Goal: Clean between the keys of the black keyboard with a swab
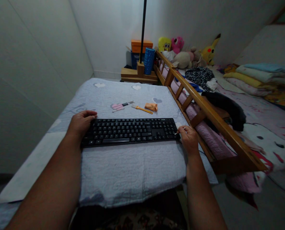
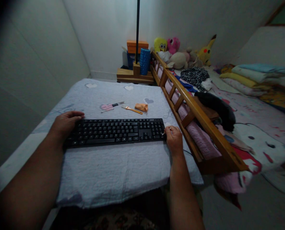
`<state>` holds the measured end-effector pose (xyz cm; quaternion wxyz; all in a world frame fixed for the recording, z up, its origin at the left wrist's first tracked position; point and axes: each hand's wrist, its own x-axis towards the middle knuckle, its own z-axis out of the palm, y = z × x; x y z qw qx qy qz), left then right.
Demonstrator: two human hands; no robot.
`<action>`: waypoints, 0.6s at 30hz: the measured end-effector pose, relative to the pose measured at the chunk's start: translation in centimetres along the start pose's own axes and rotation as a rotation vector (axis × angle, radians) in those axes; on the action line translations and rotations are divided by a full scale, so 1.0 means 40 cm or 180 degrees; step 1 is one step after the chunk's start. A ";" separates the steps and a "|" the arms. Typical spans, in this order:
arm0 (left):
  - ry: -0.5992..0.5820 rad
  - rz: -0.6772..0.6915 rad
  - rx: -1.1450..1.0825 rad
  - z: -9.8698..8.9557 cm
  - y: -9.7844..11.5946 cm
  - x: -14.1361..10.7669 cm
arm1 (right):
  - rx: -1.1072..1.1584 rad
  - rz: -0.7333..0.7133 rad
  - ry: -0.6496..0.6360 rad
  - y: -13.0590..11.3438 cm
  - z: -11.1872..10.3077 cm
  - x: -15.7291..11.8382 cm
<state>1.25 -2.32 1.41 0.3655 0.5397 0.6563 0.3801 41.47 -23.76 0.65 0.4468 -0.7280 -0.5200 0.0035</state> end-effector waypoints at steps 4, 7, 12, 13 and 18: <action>0.0039 -0.0008 0.0047 -0.001 0.010 -0.007 | -0.0053 0.0033 0.0024 0.004 0.000 0.001; 0.0058 -0.0025 0.0088 -0.002 0.013 -0.010 | -0.0089 0.0035 0.0031 0.005 0.000 0.000; 0.0048 -0.0006 0.0060 -0.002 0.016 -0.010 | -0.0081 -0.0059 0.0080 0.006 0.003 0.001; 0.0043 -0.0017 0.0043 -0.002 0.017 -0.011 | -0.0077 -0.0073 0.0083 0.006 0.003 0.002; 0.0052 -0.0012 0.0064 0.000 0.022 -0.014 | -0.0070 -0.0100 0.0070 0.009 0.005 0.003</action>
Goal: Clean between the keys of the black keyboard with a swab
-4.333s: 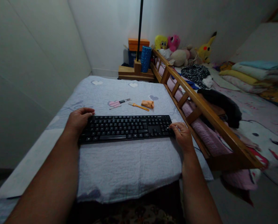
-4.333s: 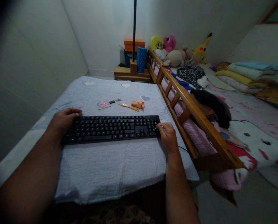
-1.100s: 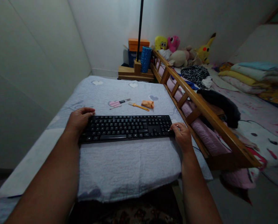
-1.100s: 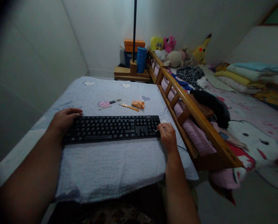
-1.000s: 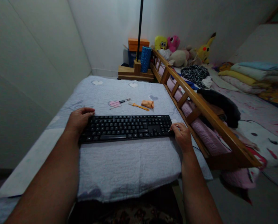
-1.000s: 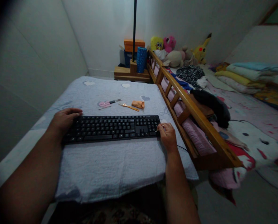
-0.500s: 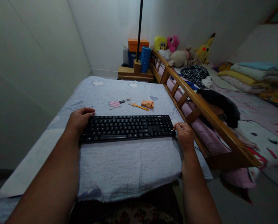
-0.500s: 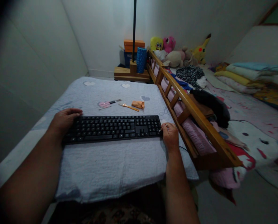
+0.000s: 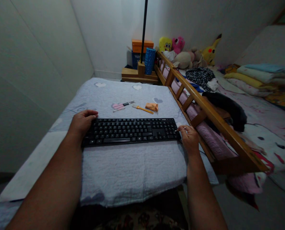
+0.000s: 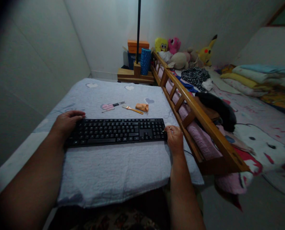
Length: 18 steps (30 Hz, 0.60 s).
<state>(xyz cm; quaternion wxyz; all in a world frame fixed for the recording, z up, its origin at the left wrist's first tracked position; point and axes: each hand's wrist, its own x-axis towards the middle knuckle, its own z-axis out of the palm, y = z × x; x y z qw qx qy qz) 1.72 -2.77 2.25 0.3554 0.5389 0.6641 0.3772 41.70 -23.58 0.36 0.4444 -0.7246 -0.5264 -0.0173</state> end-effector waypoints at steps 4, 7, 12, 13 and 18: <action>-0.0016 0.0006 -0.0037 0.000 -0.007 0.005 | 0.0001 -0.0008 -0.0011 -0.001 0.000 0.000; -0.0030 -0.0012 -0.0054 -0.001 -0.010 0.007 | -0.0001 0.0024 0.0034 -0.003 0.000 0.001; -0.0007 0.0030 -0.0017 -0.003 -0.003 0.002 | -0.0114 0.0101 0.0137 0.001 -0.002 0.001; -0.0015 0.0018 -0.0038 -0.002 -0.003 0.002 | -0.0146 0.0112 0.0165 0.004 -0.002 0.001; -0.0047 0.0001 -0.0044 -0.001 -0.013 0.010 | -0.0265 0.0170 0.0247 0.015 -0.004 0.003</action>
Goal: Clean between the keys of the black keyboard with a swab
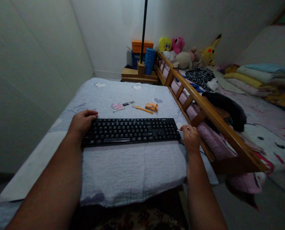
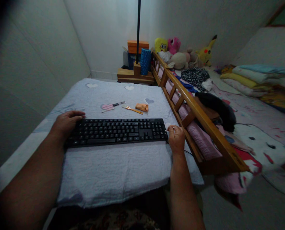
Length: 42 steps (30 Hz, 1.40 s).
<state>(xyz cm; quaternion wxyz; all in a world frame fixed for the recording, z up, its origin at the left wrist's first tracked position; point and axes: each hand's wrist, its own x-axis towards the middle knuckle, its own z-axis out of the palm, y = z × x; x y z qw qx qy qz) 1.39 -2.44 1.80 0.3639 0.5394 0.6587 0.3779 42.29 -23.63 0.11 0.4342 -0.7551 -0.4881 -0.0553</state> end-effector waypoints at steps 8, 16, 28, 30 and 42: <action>-0.0010 -0.0024 0.0002 -0.001 -0.005 0.003 | -0.0051 0.0028 0.0055 0.004 0.000 0.003; 0.0033 -0.0039 0.0012 -0.002 0.013 -0.012 | 0.0076 -0.0074 -0.0045 -0.015 0.003 -0.004; 0.0010 0.0021 -0.0018 0.001 -0.006 0.001 | 0.0071 -0.0054 -0.0050 -0.013 -0.001 -0.003; 0.0006 0.0031 -0.0022 0.001 -0.009 0.003 | 0.0025 -0.0030 -0.0018 -0.007 -0.002 0.000; 0.0048 0.0025 0.0017 0.001 0.013 -0.012 | -0.0103 0.0085 -0.0006 -0.002 -0.007 0.005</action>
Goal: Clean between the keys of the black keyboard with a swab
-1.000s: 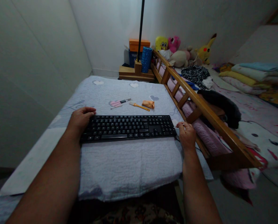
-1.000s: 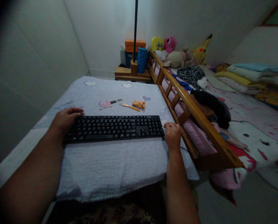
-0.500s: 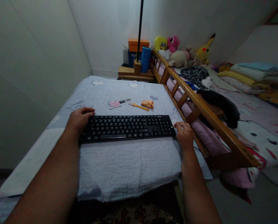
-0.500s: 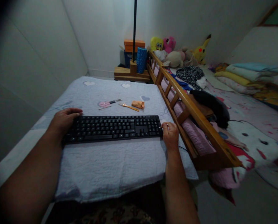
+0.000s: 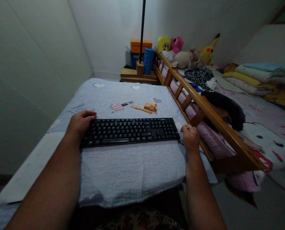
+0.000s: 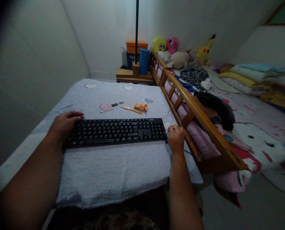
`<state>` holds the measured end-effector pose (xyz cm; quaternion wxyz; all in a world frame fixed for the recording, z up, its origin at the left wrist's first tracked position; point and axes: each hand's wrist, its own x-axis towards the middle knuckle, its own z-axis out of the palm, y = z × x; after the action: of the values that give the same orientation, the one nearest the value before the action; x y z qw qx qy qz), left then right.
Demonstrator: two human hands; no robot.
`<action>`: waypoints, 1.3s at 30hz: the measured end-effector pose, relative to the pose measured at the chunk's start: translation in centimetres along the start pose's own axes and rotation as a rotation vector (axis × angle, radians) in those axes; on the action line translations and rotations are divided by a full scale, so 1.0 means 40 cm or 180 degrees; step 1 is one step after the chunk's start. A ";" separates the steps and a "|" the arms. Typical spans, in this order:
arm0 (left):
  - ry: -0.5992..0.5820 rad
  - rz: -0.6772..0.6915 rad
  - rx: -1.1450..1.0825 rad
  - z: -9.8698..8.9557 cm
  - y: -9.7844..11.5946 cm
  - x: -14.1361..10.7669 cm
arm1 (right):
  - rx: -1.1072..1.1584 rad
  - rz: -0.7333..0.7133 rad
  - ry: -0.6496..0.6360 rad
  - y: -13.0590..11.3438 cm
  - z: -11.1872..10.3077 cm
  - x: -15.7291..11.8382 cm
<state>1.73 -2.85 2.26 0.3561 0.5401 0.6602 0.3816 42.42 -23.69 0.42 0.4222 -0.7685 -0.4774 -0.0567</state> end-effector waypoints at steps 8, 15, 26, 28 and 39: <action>-0.0018 -0.0070 0.0051 0.001 -0.003 0.002 | 0.0007 0.0114 -0.0037 -0.001 -0.004 0.000; -0.0039 0.0001 0.0088 0.000 -0.001 0.001 | 0.0052 -0.0034 -0.0005 0.000 0.000 -0.002; -0.0027 -0.0045 -0.0037 0.003 -0.009 0.008 | 0.0054 0.0181 -0.0080 0.001 -0.007 -0.002; -0.0025 -0.0013 -0.0038 0.003 -0.009 0.007 | 0.0093 0.0234 -0.0135 0.002 -0.009 -0.002; -0.0025 -0.0110 -0.0082 0.002 -0.006 0.002 | 0.0187 0.0443 -0.0204 0.009 -0.010 -0.004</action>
<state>1.70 -2.77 2.01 0.3721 0.5255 0.6631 0.3817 42.73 -24.15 0.38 0.4321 -0.7885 -0.4376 0.0115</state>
